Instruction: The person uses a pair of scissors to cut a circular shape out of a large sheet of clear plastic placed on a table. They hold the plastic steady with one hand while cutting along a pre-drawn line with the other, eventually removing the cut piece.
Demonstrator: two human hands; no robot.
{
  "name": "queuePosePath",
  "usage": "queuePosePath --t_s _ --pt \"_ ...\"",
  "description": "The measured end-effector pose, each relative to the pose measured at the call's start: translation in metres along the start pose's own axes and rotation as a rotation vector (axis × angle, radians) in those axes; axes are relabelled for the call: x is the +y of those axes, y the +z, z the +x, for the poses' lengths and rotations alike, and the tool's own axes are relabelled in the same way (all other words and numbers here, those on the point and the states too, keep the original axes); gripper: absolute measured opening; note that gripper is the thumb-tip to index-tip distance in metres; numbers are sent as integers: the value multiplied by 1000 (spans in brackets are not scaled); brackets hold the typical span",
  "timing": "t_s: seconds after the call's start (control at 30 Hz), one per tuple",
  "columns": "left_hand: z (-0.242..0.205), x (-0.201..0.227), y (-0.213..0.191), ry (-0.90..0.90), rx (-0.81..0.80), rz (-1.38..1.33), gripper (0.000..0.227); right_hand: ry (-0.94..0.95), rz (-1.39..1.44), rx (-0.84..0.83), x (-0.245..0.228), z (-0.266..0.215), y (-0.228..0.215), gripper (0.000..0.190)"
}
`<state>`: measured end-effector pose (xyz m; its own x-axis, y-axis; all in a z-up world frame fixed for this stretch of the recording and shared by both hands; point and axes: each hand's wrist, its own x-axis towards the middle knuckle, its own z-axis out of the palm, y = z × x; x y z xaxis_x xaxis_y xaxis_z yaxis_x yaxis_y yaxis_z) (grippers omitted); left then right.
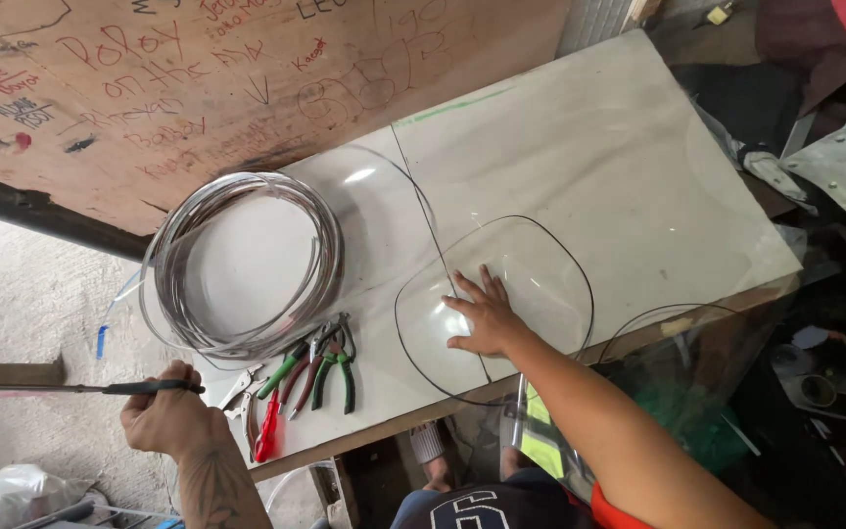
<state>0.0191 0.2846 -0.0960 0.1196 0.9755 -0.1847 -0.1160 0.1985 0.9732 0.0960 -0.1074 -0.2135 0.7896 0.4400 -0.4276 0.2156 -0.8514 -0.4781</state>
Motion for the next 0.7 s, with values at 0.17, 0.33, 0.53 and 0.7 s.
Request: queuePosePath --t_s 0.17,0.33,0.53,0.7 --pt "14 -17 5 101 4 72 37 22 -93 -42 13 2 -1 80" --pt "-2 -23 -10 342 -51 306 35 55 -95 15 47 17 11 78" --pt "-84 -69 -29 643 -430 668 51 73 -185 176 73 50 21 84" --pt "-203 -88 -18 128 -1342 1015 64 49 -149 244 84 76 36 89"
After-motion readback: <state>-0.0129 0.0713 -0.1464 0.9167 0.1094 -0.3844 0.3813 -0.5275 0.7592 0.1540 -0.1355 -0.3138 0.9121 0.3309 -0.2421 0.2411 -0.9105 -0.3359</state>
